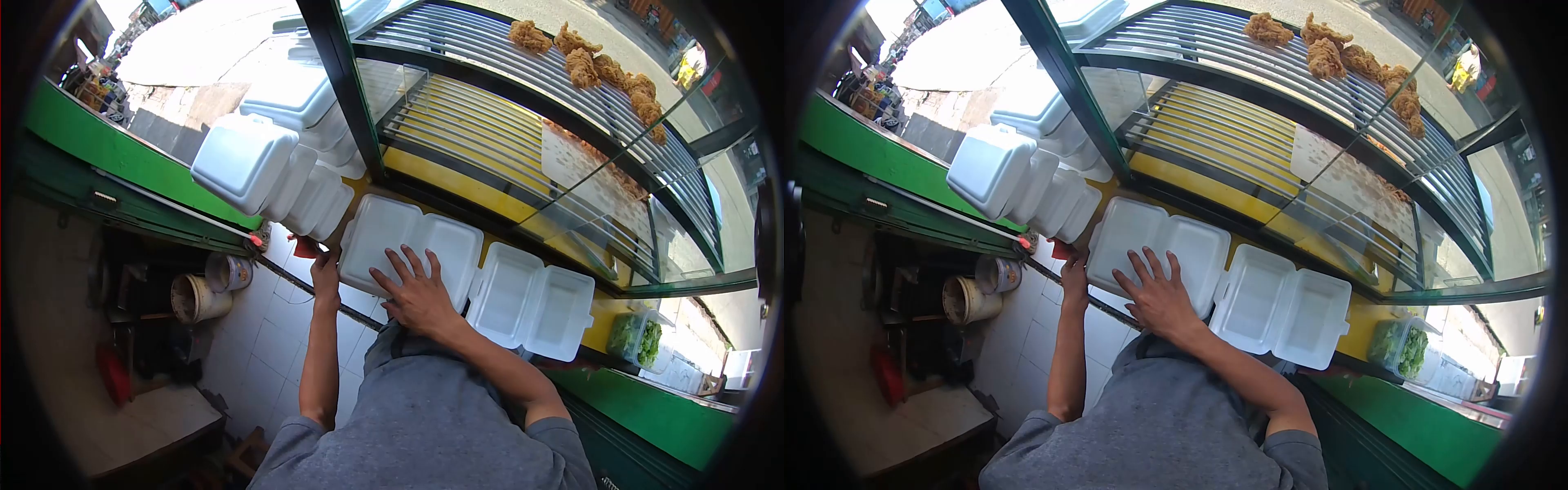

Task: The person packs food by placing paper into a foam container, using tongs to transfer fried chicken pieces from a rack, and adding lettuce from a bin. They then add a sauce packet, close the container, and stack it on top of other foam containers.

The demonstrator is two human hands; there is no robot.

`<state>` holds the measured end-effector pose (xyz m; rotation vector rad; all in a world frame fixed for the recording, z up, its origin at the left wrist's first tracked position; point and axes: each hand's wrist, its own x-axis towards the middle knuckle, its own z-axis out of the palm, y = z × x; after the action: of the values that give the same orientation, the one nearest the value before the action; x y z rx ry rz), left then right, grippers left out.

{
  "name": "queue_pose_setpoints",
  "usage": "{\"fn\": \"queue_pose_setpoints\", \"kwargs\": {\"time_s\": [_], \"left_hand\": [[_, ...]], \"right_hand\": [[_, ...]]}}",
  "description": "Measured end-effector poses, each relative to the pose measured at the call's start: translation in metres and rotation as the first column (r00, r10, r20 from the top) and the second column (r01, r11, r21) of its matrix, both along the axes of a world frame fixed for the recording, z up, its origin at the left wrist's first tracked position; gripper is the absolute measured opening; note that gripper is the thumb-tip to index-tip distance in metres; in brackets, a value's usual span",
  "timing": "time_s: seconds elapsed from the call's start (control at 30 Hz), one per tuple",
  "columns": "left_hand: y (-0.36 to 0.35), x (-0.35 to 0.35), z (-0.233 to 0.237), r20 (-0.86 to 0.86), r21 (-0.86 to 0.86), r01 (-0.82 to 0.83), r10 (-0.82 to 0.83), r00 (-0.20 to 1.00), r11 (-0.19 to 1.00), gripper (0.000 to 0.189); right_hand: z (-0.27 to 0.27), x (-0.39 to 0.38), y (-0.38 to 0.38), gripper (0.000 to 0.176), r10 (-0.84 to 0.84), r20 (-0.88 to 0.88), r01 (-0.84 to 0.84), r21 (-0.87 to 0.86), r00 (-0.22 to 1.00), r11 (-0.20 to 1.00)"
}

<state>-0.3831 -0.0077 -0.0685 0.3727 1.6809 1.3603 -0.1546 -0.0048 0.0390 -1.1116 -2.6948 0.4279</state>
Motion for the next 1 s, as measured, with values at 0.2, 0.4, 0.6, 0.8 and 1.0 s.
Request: {"fn": "queue_pose_setpoints", "kwargs": {"time_s": [0.2, 0.4, 0.6, 0.8, 1.0], "left_hand": [[-0.018, -0.006, -0.008, 0.168, 0.153, -0.009, -0.017, 0.986, 0.988, 0.017], [-0.054, -0.025, -0.013, 0.190, 0.207, 0.012, -0.052, 0.980, 0.978, 0.010], [-0.099, -0.042, 0.006, 0.185, 0.229, 0.053, -0.097, 0.978, 0.972, 0.020], [-0.137, -0.050, 0.053, 0.281, 0.362, -0.084, -0.023, 0.959, 0.928, 0.038], [-0.143, -0.025, 0.140, 0.190, 0.500, -0.053, -0.050, 0.981, 0.864, 0.050]], "right_hand": [[-0.004, -0.004, 0.000, 0.055, -0.028, 0.013, 0.028, 0.035, 1.000, 0.999], [0.005, -0.004, 0.000, 0.055, -0.068, 0.006, 0.068, 0.018, 0.998, 0.998], [0.002, 0.000, 0.006, 0.056, -0.077, -0.028, 0.078, 0.018, 0.997, 0.997], [-0.001, 0.002, 0.007, 0.055, -0.057, -0.029, 0.058, 0.021, 0.998, 0.998], [0.011, 0.011, 0.009, 0.057, -0.013, -0.208, -0.003, -0.076, 0.978, 0.997]]}}
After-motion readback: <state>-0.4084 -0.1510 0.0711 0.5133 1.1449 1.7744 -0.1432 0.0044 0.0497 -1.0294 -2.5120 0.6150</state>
